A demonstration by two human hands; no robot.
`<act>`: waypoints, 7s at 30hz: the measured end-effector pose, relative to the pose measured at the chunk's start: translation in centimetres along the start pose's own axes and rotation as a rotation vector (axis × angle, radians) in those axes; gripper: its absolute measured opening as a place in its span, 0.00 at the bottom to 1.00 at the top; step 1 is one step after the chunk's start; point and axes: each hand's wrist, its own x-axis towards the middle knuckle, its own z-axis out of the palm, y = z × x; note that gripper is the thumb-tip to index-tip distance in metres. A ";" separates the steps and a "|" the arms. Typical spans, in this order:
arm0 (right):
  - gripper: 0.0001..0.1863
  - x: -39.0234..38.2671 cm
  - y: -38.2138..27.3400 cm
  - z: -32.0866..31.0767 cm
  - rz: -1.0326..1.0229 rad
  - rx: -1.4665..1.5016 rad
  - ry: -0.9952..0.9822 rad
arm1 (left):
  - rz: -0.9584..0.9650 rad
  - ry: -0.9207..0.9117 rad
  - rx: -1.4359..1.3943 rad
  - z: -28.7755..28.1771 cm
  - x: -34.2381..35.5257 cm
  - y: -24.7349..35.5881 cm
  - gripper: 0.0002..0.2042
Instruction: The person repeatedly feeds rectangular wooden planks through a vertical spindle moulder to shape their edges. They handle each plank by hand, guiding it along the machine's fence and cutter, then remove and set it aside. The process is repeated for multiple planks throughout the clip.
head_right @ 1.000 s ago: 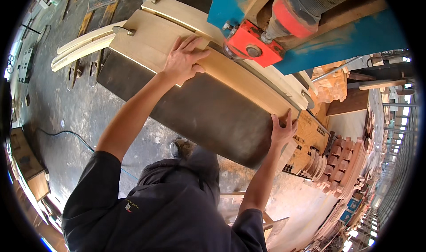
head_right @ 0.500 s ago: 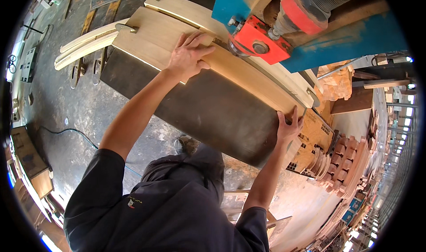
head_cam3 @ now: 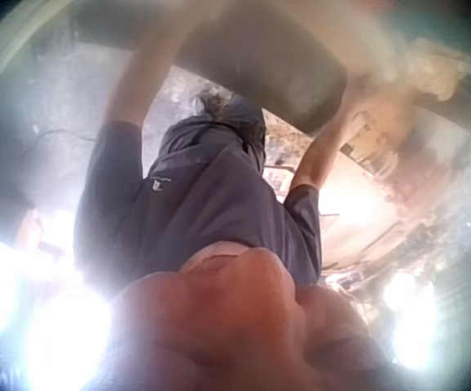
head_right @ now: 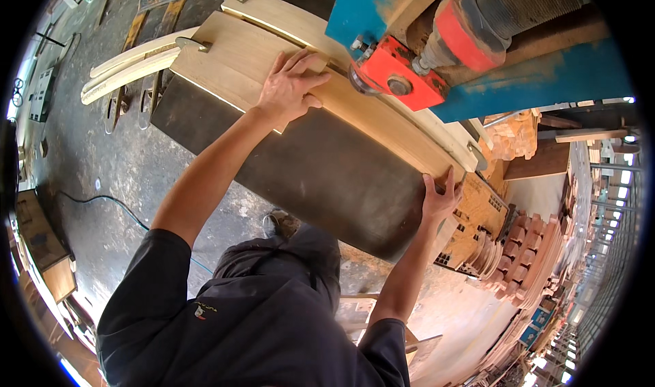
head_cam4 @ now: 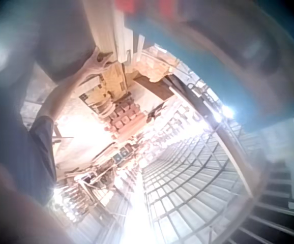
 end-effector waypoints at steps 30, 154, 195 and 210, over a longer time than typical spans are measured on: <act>0.42 1.4 -0.8 0.1 -0.041 -0.009 -0.003 | -0.054 -0.004 0.013 0.0 1.4 0.2 0.29; 0.35 18.0 9.0 -2.2 -1.784 0.448 -0.604 | -1.318 0.557 0.232 17.8 7.5 27.2 0.31; 0.28 18.4 15.6 -2.9 -1.731 0.576 -0.544 | -1.275 0.659 0.209 20.7 7.5 33.0 0.31; 0.31 17.3 25.7 -5.3 -1.243 0.743 -0.643 | -1.250 0.726 -0.280 22.2 4.2 46.8 0.39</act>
